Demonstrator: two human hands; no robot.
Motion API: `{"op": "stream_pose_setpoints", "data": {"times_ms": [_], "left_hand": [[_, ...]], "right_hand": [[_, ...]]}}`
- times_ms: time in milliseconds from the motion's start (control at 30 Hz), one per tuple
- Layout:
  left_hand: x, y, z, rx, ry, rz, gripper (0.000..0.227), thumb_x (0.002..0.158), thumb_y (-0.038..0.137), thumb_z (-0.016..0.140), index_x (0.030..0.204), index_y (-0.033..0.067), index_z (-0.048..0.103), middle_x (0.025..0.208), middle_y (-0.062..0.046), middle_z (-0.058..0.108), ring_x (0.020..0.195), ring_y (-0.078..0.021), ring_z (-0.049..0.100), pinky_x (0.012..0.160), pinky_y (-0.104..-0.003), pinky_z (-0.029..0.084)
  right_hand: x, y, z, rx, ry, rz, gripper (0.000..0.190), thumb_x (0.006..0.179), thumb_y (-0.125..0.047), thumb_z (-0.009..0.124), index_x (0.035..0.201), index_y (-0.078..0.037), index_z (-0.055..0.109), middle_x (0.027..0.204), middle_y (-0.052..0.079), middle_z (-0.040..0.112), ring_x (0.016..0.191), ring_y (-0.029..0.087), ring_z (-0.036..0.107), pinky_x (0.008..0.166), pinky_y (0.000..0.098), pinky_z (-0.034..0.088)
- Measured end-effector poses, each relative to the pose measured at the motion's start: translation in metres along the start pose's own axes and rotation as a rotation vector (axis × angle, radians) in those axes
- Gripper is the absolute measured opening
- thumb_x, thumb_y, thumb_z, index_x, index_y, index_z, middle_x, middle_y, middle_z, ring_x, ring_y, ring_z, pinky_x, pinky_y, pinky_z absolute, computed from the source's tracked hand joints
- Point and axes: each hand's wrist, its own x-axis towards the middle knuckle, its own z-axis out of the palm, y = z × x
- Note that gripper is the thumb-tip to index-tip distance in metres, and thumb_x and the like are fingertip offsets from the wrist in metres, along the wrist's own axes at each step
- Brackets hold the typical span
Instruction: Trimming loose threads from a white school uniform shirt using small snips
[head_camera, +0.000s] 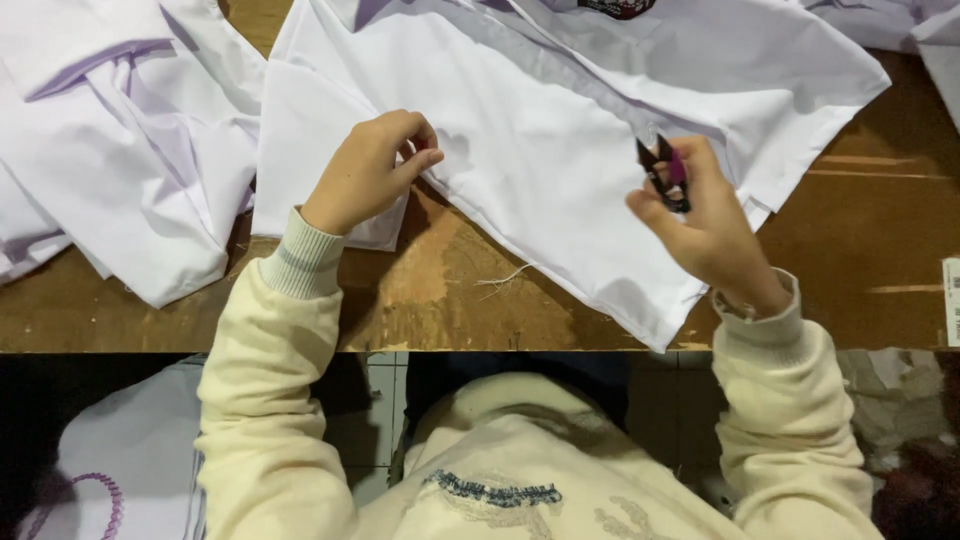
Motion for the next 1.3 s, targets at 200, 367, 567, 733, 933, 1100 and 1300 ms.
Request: {"op": "stream_pose_setpoints", "data": {"times_ms": [200, 367, 567, 733, 933, 1100, 1300], "left_hand": [[-0.002, -0.015, -0.008, -0.453, 0.126, -0.058, 0.013, 0.104, 0.021, 0.072, 0.102, 0.0089, 0.067, 0.093, -0.008, 0.073, 0.085, -0.0199, 0.074, 0.075, -0.031, 0.056], [-0.006, 0.008, -0.032, -0.890, 0.075, -0.077, 0.019, 0.103, 0.032, 0.060, 0.097, 0.0145, 0.056, 0.126, -0.009, 0.070, 0.112, -0.0225, 0.072, 0.091, -0.029, 0.055], [-0.011, -0.020, -0.026, -1.164, 0.143, -0.002, 0.019, 0.104, 0.030, 0.065, 0.102, 0.0134, 0.058, 0.089, -0.003, 0.066, 0.078, -0.0111, 0.065, 0.078, -0.022, 0.055], [-0.053, -0.004, -0.051, -1.099, -0.116, 0.310, 0.012, 0.103, 0.015, 0.065, 0.095, 0.0062, 0.062, 0.082, -0.008, 0.070, 0.069, -0.0105, 0.067, 0.065, -0.017, 0.060], [-0.122, 0.050, -0.059, -0.252, -0.517, 0.097, 0.014, 0.094, 0.025, 0.066, 0.094, 0.0135, 0.075, 0.084, 0.002, 0.079, 0.072, -0.0155, 0.075, 0.063, -0.030, 0.056], [-0.143, 0.014, -0.083, 0.362, -0.003, -0.085, 0.011, 0.097, 0.015, 0.069, 0.091, 0.0090, 0.076, 0.087, -0.002, 0.080, 0.066, -0.0218, 0.073, 0.093, -0.046, 0.054], [-0.147, -0.167, -0.157, 0.587, 0.503, -0.168, 0.014, 0.132, 0.001, 0.080, 0.121, -0.0061, 0.075, 0.119, -0.017, 0.074, 0.112, -0.0329, 0.070, 0.107, -0.041, 0.050]], "right_hand": [[0.070, 0.000, 0.063, 0.171, 0.075, -0.100, 0.022, 0.099, -0.021, 0.079, 0.111, -0.008, 0.066, 0.072, 0.002, 0.055, 0.064, 0.010, 0.051, 0.064, 0.0245, 0.047], [0.098, 0.018, 0.103, 0.384, -0.166, 0.110, 0.021, 0.103, -0.032, 0.054, 0.111, -0.013, 0.056, 0.079, 0.000, 0.049, 0.059, 0.011, 0.050, 0.056, 0.0233, 0.046], [0.093, 0.021, 0.103, 0.352, -0.189, 0.072, 0.022, 0.103, -0.029, 0.051, 0.114, -0.011, 0.056, 0.079, -0.001, 0.047, 0.064, 0.009, 0.050, 0.063, 0.0256, 0.055], [0.094, 0.029, 0.104, 0.347, -0.185, 0.027, 0.023, 0.103, -0.030, 0.051, 0.114, -0.011, 0.057, 0.076, -0.003, 0.046, 0.063, 0.009, 0.050, 0.064, 0.0261, 0.057], [0.093, 0.030, 0.102, 0.318, -0.198, 0.031, 0.027, 0.103, -0.035, 0.052, 0.116, -0.012, 0.057, 0.082, -0.002, 0.051, 0.065, 0.010, 0.054, 0.064, 0.0246, 0.054], [0.092, 0.029, 0.104, 0.330, -0.197, 0.030, 0.017, 0.104, -0.023, 0.054, 0.115, -0.012, 0.057, 0.081, -0.004, 0.050, 0.066, 0.009, 0.054, 0.064, 0.0238, 0.056], [0.091, 0.029, 0.103, 0.327, -0.191, 0.039, 0.017, 0.103, -0.025, 0.055, 0.114, -0.013, 0.057, 0.081, -0.004, 0.052, 0.064, 0.012, 0.060, 0.064, 0.0239, 0.052]]}}
